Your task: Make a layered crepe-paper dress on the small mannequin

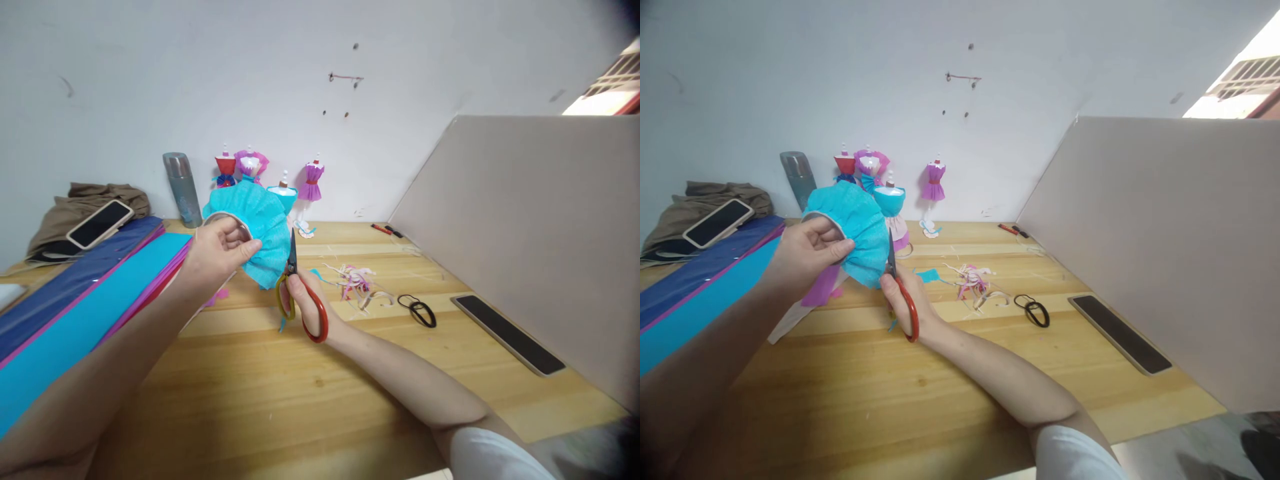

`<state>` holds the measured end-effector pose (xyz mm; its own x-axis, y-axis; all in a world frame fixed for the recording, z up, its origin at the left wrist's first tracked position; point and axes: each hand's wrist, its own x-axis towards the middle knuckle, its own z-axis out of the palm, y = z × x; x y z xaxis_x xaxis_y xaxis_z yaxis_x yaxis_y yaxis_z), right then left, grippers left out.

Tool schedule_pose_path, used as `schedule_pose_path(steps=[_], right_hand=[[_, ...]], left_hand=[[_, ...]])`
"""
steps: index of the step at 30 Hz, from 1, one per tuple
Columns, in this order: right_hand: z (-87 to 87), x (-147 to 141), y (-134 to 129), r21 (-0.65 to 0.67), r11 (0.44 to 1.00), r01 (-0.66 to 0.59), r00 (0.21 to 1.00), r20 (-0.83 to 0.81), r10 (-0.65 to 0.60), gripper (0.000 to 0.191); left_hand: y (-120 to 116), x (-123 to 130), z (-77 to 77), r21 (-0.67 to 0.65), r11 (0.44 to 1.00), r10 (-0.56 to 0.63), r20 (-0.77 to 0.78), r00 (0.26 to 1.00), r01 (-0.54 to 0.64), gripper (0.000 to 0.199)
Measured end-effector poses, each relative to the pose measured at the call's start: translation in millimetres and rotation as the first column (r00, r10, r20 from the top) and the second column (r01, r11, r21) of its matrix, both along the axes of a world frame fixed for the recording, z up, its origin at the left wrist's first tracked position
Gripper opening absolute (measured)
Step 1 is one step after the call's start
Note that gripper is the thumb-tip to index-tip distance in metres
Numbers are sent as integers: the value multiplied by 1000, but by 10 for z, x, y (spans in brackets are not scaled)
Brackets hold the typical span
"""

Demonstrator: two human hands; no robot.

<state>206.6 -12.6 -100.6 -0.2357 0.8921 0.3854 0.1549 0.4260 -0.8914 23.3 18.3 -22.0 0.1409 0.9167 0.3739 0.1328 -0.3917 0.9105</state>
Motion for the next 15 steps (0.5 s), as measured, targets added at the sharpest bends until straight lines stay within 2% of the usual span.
schedule_pose_path(steps=[15], right_hand=[[-20,-23,31,-7,1000,4,999,-41,-5,64]], left_hand=[[24,3,-29,32,999,-14,44,999,13,38]])
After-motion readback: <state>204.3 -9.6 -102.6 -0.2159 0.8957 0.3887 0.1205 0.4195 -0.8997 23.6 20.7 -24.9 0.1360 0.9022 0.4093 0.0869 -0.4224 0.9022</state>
